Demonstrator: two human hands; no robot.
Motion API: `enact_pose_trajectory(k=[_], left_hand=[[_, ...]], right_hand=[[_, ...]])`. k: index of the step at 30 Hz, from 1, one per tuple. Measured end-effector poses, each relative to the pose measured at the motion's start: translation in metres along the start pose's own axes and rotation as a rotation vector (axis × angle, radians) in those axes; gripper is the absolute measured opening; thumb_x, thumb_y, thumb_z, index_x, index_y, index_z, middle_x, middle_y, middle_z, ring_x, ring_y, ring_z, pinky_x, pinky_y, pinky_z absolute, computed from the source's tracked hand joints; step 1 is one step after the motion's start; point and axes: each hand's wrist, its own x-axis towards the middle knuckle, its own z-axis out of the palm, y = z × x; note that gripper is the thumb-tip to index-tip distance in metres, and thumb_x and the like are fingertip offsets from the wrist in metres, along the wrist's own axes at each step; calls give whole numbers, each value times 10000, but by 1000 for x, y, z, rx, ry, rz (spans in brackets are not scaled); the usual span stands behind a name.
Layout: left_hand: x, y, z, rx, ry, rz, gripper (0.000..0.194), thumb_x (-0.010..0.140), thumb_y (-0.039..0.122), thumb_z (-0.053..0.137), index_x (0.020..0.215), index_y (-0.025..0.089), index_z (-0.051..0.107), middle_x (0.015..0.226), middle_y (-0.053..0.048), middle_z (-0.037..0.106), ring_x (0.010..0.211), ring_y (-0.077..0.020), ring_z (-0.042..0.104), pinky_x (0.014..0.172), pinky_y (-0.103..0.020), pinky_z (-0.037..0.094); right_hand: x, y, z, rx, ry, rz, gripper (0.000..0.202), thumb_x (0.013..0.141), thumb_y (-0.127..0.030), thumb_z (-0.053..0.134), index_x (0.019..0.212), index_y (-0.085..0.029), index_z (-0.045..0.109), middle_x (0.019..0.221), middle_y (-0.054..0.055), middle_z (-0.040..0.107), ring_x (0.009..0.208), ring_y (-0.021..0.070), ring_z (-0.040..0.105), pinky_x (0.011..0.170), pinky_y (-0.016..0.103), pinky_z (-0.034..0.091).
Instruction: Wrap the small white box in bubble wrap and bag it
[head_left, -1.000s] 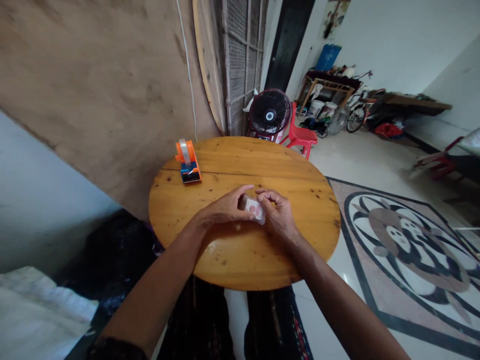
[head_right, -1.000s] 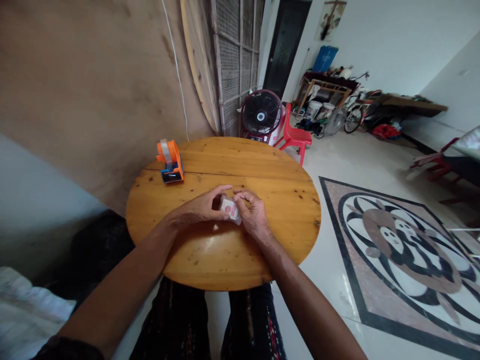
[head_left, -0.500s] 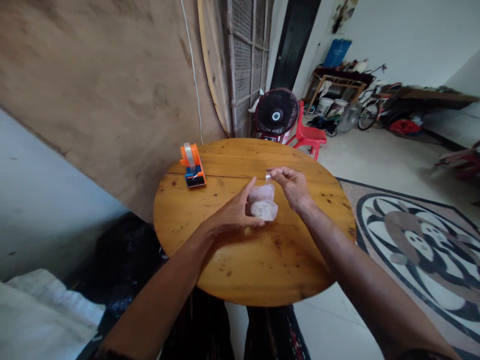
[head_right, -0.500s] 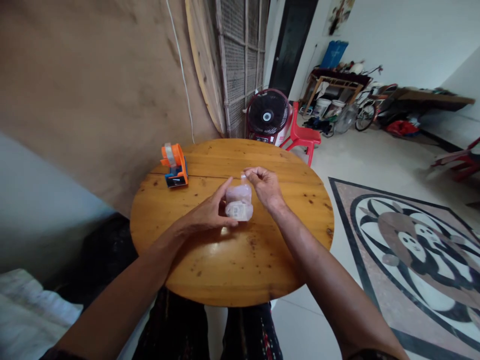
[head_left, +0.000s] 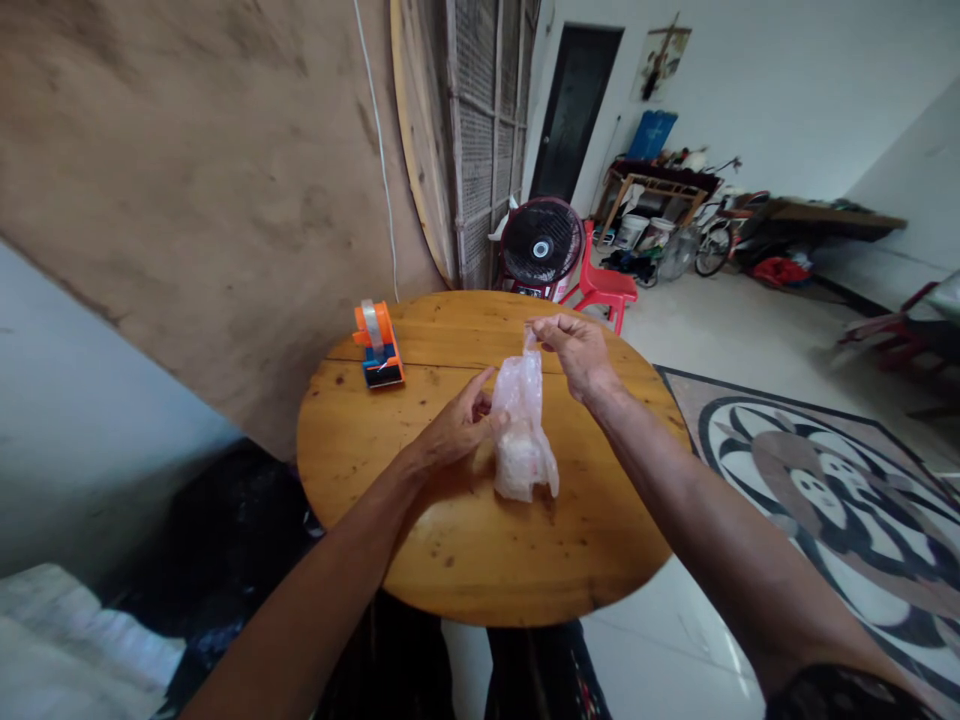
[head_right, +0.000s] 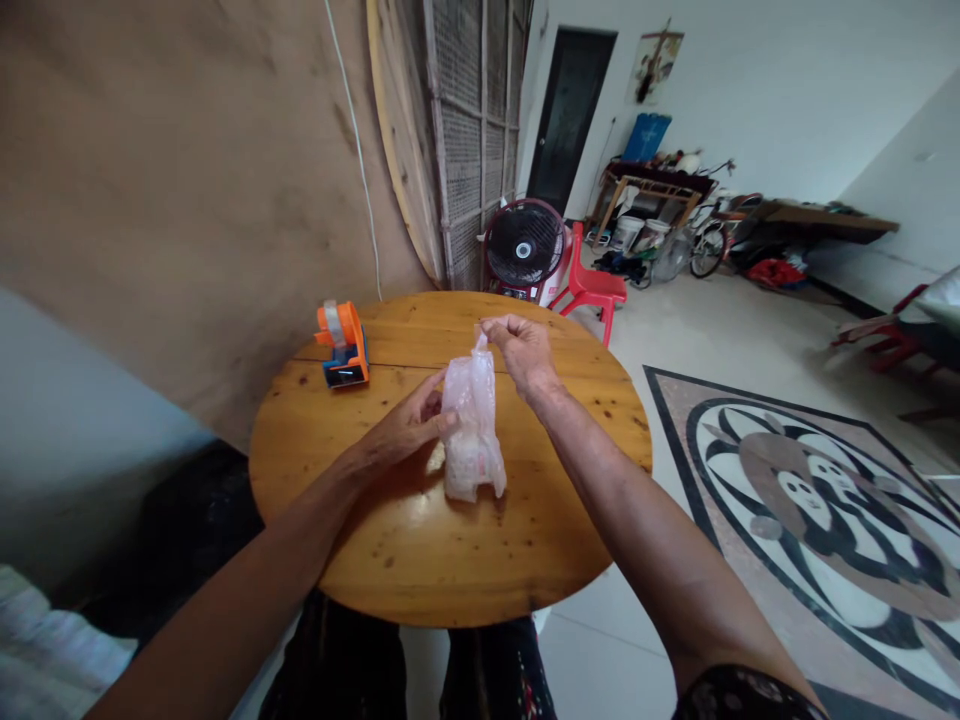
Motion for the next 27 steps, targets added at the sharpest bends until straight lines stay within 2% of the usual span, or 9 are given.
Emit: enact_pose_trajectory(k=[2,5,8,11,16,19,21,24,27], left_hand=[[3,-3,5,-118,28,85,738,804,352,643,1435,162,312,1119,-130,634,1004,-234,610,849,-335,479],[7,-6,11,-178,80,109,641,781,253,627,1367,135,396,1071,-112,650,926,-195,618,807,-295,476],[10,-11,9,-115,198,81,591,788,215,569,1350,117,418,838,-41,647,716,-132,584,656,-232,446],[14,-20,3,34,331,61,555,796,212,536,1331,90,448,617,41,528,546,-95,465,541,-205,369],[18,-31,-2,112,365,59,523,805,233,521,1307,94,475,570,66,468,486,-83,415,494,-201,333],[20,-30,0,133,382,40,524,801,233,523,1307,104,480,565,66,478,472,-83,422,484,-199,330],[21,-26,2,141,397,15,525,795,229,529,1302,101,481,560,65,485,462,-81,422,475,-198,325],[21,-19,4,142,409,-23,531,788,228,540,1295,86,474,558,65,489,452,-79,423,464,-195,318],[20,-15,5,116,402,-42,528,786,237,549,1287,89,474,558,71,484,443,-75,422,458,-191,320]], right_hand=[[6,2,1,-9,-13,36,213,686,-395,652,601,-203,622,703,5,667,768,159,579,710,286,415],[14,12,2,-13,-10,85,236,665,-401,652,574,-191,594,650,-3,635,700,138,555,681,276,396],[19,27,1,27,32,193,229,621,-398,655,559,-190,581,605,-17,614,620,121,523,644,269,395],[19,44,0,62,71,272,213,592,-377,666,563,-188,574,616,-16,619,607,117,531,620,259,395],[16,69,-2,129,145,320,270,605,-429,678,667,-188,574,776,13,663,657,127,586,595,252,406],[15,73,-10,172,179,326,315,621,-474,678,696,-192,558,801,13,661,645,121,591,580,245,414],[13,64,-19,179,130,288,336,624,-493,695,690,-194,558,720,-2,637,594,112,573,570,246,417],[5,37,-30,88,-98,167,363,688,-549,669,675,-198,575,570,-31,557,504,99,497,551,257,418],[-9,9,-26,-285,-348,28,445,761,-612,589,622,-189,572,536,-13,530,508,115,483,524,263,369]])
